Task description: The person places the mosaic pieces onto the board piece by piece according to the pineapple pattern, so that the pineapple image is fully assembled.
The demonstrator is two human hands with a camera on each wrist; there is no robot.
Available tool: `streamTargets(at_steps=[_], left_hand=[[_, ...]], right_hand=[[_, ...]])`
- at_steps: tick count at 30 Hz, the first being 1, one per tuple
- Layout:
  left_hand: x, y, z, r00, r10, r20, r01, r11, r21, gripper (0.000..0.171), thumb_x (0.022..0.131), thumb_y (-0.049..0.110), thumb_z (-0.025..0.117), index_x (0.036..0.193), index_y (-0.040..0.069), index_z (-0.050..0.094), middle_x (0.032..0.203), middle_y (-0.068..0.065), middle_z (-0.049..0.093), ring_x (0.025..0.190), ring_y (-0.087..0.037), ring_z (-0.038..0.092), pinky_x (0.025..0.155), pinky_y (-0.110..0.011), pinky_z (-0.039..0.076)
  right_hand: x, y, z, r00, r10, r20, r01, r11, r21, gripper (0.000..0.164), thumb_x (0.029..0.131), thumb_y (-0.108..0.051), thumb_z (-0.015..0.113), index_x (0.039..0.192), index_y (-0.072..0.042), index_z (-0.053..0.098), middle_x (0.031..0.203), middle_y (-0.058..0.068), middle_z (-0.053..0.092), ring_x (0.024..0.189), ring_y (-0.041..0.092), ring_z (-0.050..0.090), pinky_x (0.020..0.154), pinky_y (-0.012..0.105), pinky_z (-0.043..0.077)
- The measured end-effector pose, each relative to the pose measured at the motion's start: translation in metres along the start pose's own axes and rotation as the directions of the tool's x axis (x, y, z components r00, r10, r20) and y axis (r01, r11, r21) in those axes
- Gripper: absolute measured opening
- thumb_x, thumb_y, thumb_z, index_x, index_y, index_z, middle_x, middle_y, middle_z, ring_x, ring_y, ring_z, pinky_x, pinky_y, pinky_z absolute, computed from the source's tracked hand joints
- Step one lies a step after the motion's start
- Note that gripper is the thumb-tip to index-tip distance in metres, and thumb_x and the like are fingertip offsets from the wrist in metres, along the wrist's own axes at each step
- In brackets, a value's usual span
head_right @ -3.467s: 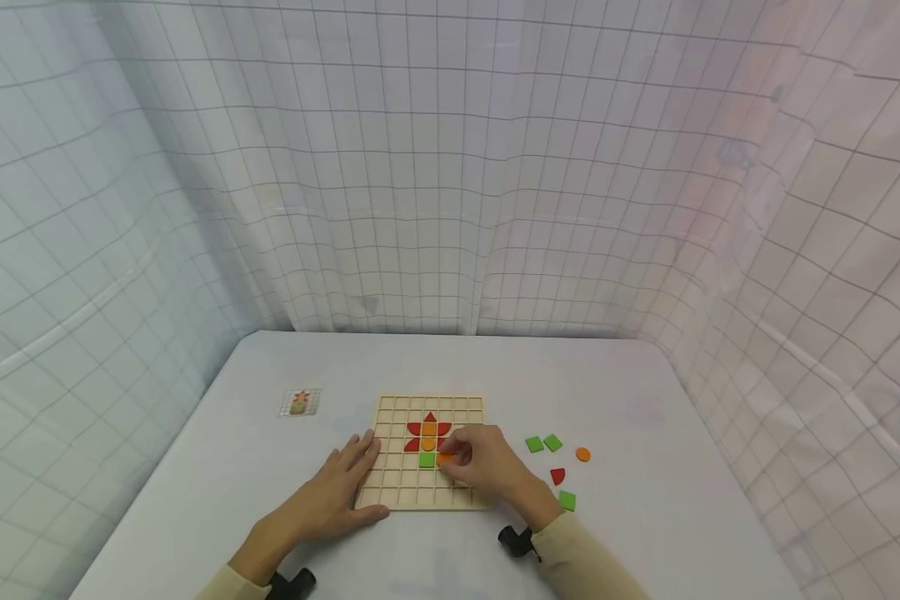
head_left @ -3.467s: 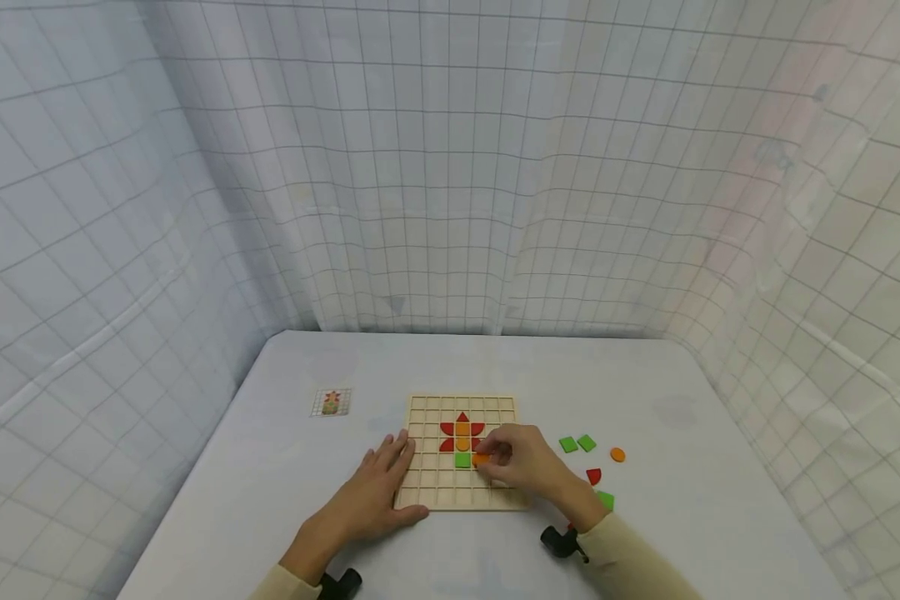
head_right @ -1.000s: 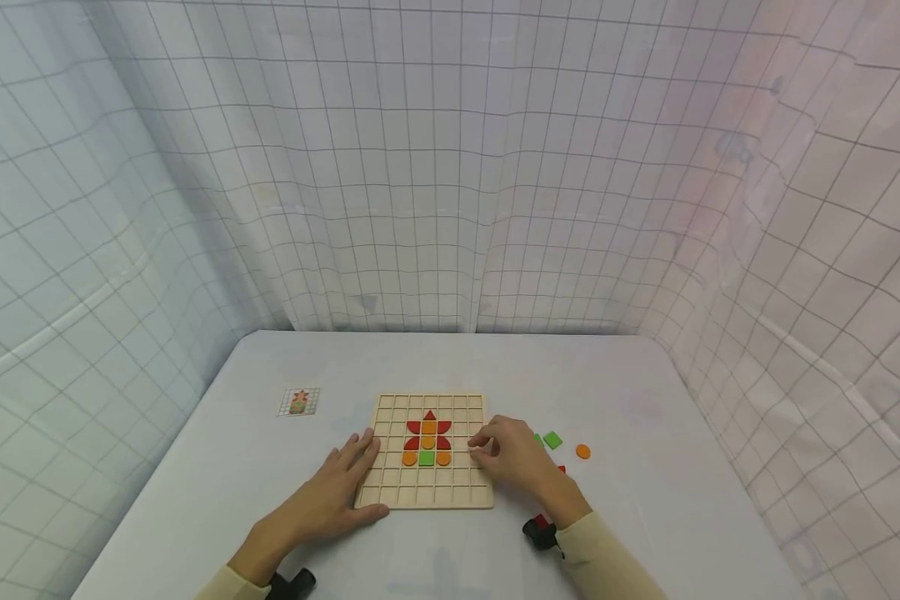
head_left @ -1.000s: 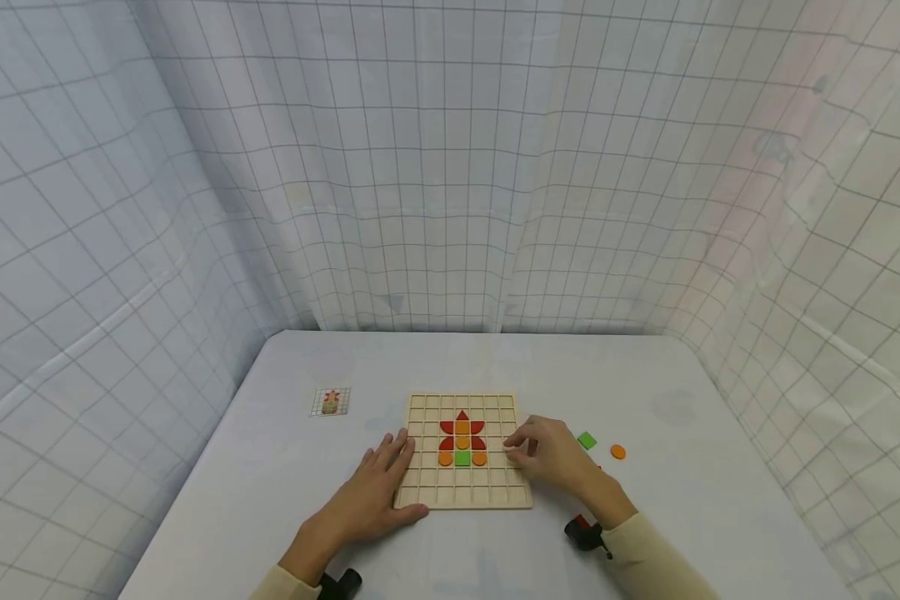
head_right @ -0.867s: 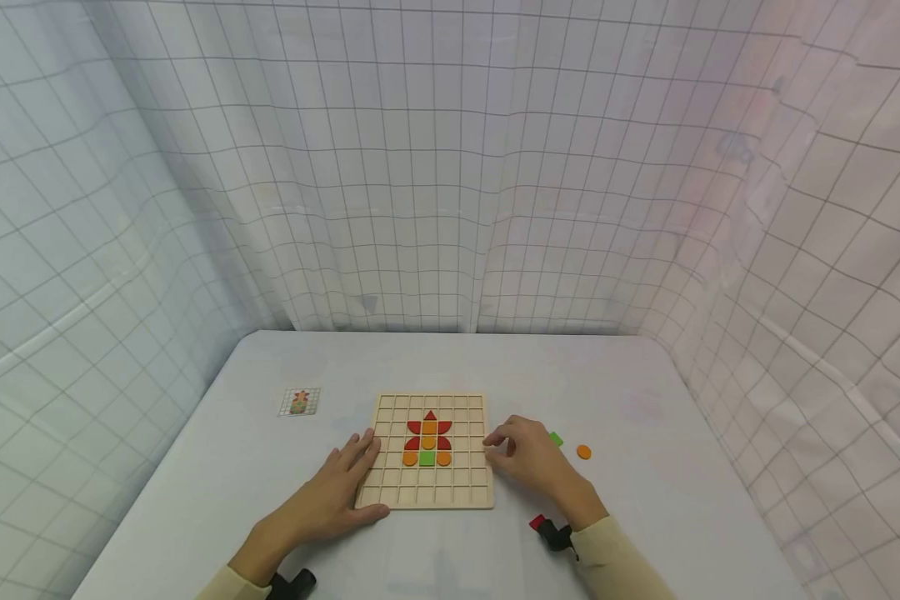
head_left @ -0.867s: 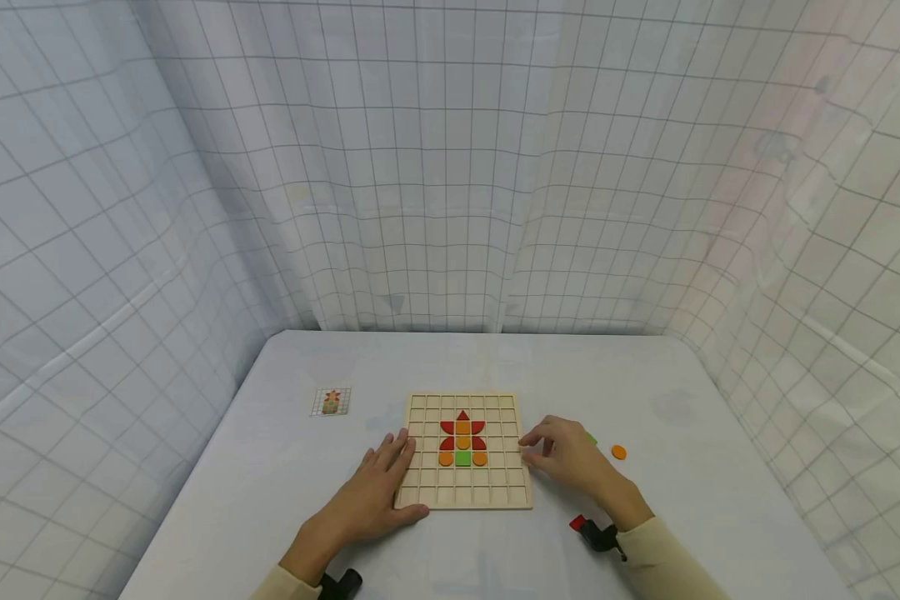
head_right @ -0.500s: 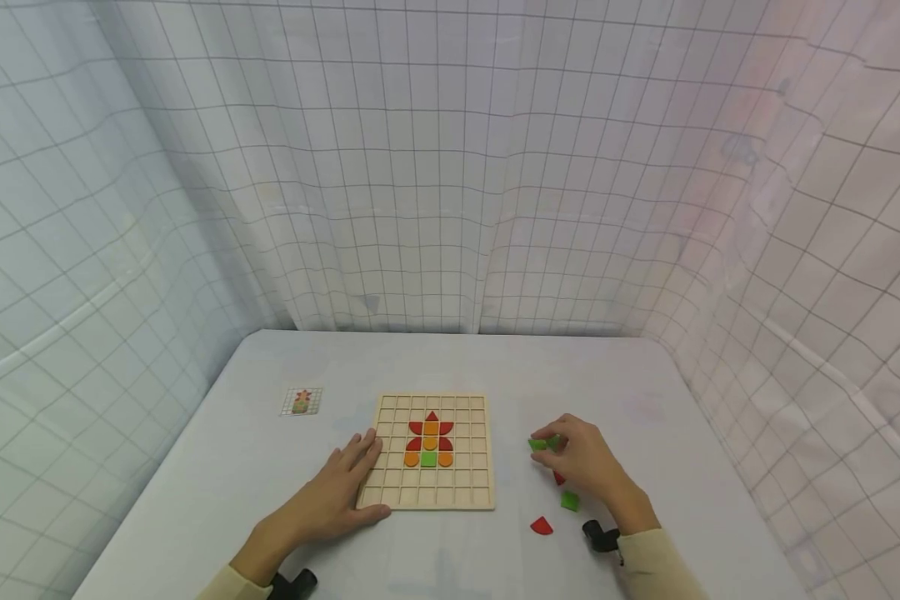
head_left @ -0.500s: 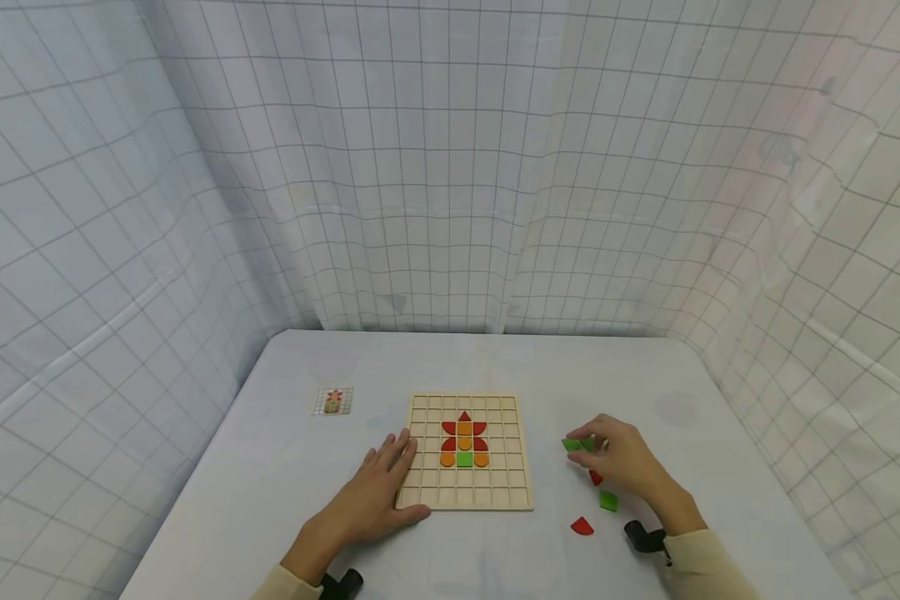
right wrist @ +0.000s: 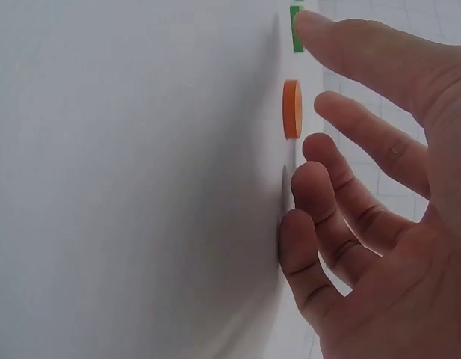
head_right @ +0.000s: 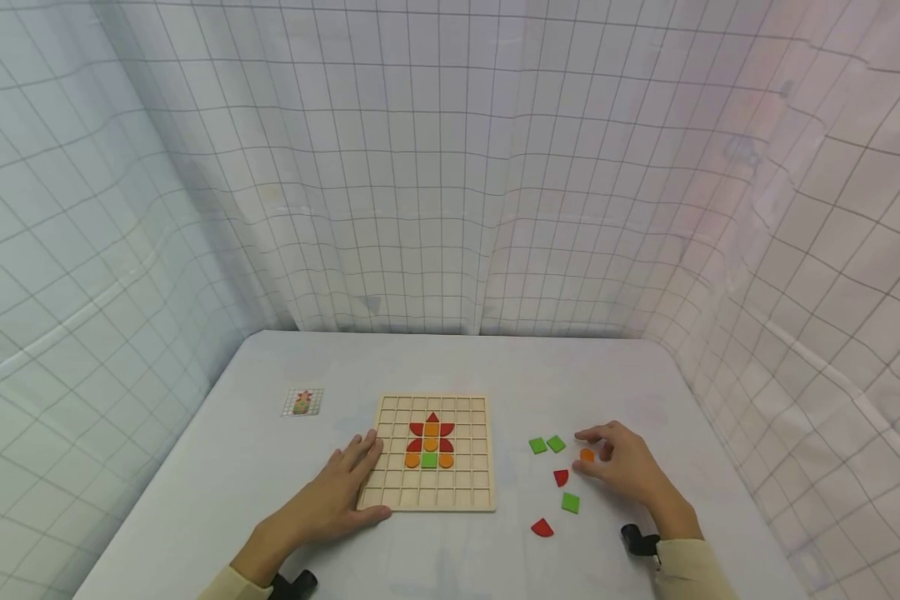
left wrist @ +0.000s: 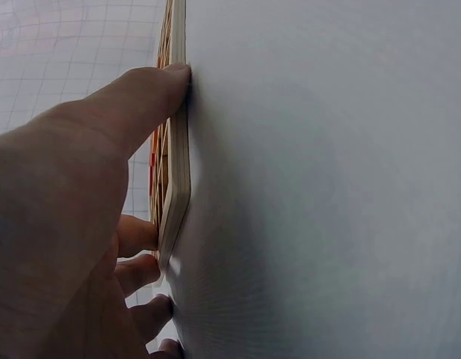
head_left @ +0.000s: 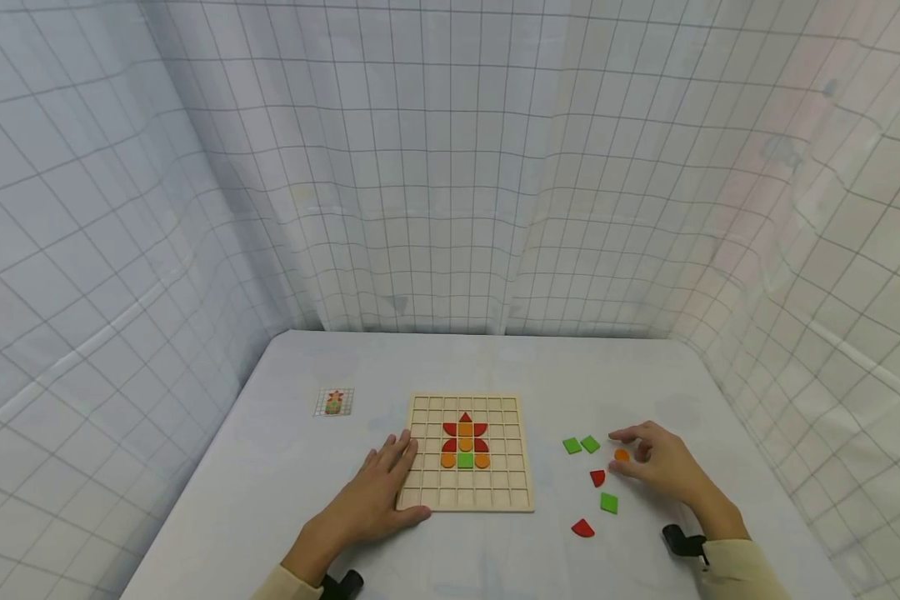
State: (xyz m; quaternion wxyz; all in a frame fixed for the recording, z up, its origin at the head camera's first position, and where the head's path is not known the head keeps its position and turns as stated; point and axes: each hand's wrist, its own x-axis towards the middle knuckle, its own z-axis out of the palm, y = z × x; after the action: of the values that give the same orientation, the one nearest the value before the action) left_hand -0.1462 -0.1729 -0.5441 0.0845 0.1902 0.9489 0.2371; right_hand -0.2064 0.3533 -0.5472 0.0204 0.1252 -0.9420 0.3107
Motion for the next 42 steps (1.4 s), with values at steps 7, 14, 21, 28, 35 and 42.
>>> streamTargets(at_steps=[7,14,21,28,35,42], left_hand=[[0.0000,0.0008,-0.0008,1.000,0.001,-0.004,-0.001,1.000,-0.001,0.117,0.100,0.065,0.086,0.182,0.000,0.034,0.194,-0.022,0.026,0.180,-0.050,0.026,0.143,-0.074,0.026],[-0.0006,0.0011,-0.0012,1.000,-0.004,0.003,0.004,1.000,-0.004,0.116,0.100,0.065,0.086,0.182,0.001,0.034,0.194,-0.021,0.025,0.181,-0.049,0.025,0.144,-0.073,0.026],[-0.0001,0.0007,-0.0009,1.000,-0.009,0.003,0.009,1.000,-0.005,0.117,0.100,0.066,0.086,0.182,0.001,0.034,0.195,-0.020,0.024,0.181,-0.048,0.025,0.144,-0.073,0.025],[0.0003,0.0002,-0.0008,1.000,-0.014,0.009,0.014,1.000,0.002,0.117,0.101,0.067,0.085,0.183,0.002,0.033,0.195,-0.020,0.024,0.182,-0.048,0.024,0.144,-0.073,0.024],[0.0002,0.0006,-0.0015,1.000,-0.011,0.001,0.011,1.000,-0.009,0.117,0.100,0.065,0.087,0.183,0.002,0.033,0.195,-0.020,0.024,0.182,-0.048,0.024,0.144,-0.073,0.024],[-0.0001,-0.0005,-0.0008,1.000,-0.007,0.006,0.007,1.000,-0.005,0.118,0.100,0.067,0.086,0.183,0.002,0.033,0.195,-0.020,0.023,0.182,-0.049,0.024,0.144,-0.074,0.024]], right_hand=[[-0.0009,0.0050,-0.0012,0.999,0.032,0.021,-0.032,0.999,0.020,0.035,0.093,-0.023,0.101,0.124,-0.016,0.088,0.110,-0.003,0.079,0.086,0.002,0.057,0.074,0.023,0.050],[0.0004,0.0067,-0.0018,0.999,0.024,0.039,-0.025,0.999,0.032,0.021,0.096,-0.018,0.097,0.116,-0.016,0.089,0.107,-0.003,0.084,0.082,0.000,0.058,0.073,0.023,0.052],[0.0012,0.0068,-0.0007,0.999,0.026,0.031,-0.027,0.999,0.028,0.016,0.097,-0.018,0.096,0.112,-0.018,0.090,0.101,-0.006,0.081,0.080,-0.001,0.059,0.073,0.023,0.052],[0.0010,0.0049,-0.0006,0.999,0.040,0.028,-0.041,0.998,0.037,0.014,0.098,-0.017,0.095,0.111,-0.017,0.090,0.097,-0.006,0.079,0.080,0.000,0.059,0.073,0.023,0.051],[0.0004,0.0015,-0.0009,0.998,0.065,0.023,-0.066,0.997,0.033,0.016,0.097,-0.017,0.096,0.112,-0.016,0.091,0.099,-0.005,0.082,0.081,0.001,0.062,0.075,0.023,0.054],[-0.0001,-0.0008,-0.0021,0.997,0.081,0.012,-0.081,0.996,0.040,0.019,0.096,-0.016,0.095,0.114,-0.016,0.091,0.105,-0.002,0.086,0.086,0.003,0.071,0.078,0.023,0.058]])
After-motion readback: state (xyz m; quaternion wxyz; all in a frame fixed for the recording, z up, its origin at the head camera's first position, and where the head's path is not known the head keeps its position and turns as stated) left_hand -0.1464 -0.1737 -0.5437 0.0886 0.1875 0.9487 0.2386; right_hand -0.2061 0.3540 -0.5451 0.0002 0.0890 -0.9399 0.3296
